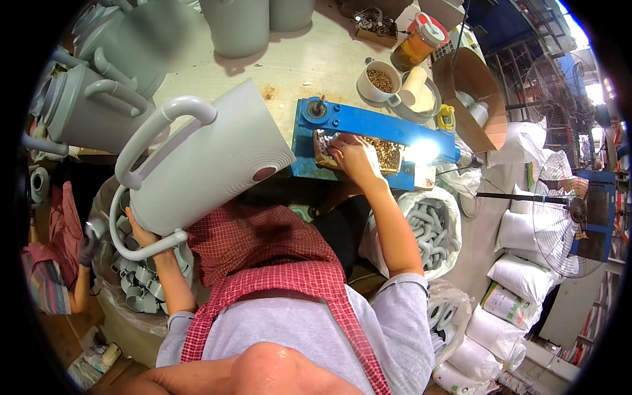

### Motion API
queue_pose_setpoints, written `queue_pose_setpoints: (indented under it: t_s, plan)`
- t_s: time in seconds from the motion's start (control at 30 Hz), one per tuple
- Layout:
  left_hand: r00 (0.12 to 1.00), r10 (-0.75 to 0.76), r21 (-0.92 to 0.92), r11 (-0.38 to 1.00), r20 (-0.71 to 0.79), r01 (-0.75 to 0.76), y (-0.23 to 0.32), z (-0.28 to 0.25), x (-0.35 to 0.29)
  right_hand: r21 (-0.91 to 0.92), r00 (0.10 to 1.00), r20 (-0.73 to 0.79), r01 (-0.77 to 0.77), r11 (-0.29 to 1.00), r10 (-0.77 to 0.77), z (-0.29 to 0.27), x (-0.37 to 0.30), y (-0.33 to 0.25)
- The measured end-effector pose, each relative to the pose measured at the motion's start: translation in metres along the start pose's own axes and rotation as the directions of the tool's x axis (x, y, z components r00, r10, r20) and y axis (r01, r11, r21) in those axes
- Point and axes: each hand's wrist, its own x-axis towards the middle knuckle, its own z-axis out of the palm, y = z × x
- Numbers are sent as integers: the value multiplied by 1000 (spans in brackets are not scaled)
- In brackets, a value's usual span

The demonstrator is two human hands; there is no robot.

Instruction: The person assembles grey electric kettles by hand. They pick up a kettle body, insert a small metal component into the base, and then screw on the lid. The person repeats this process for multiple units, placing the finished kettles on a nearby table.

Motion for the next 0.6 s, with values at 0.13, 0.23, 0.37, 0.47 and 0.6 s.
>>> queue_pose_setpoints:
  t_s: [0.13, 0.23, 0.37, 0.47, 0.6]
  plan:
    - [1000, 14, 43, 999, 17, -14, -5, -1, 7, 25, 1000, 28, -15, 1000, 15, 11, -4, 22]
    - [1000, -1, 22, 1000, 17, 0, 0, 17, 1, 82, 991, -83, -96, 992, 102, 12, -5, 16]
    - [999, 1, 77, 997, 39, -4, -6, 13, 4, 40, 995, -84, -58, 998, 61, 4, -5, 0]
    - [1000, 10, 59, 998, 29, -12, -8, 19, 4, -53, 1000, -18, 10, 999, -11, 0, -2, -1]
    - [999, 45, 69, 997, 10, -45, -11, 12, 11, 0, 996, -5, -86, 996, 86, 5, -1, 5]
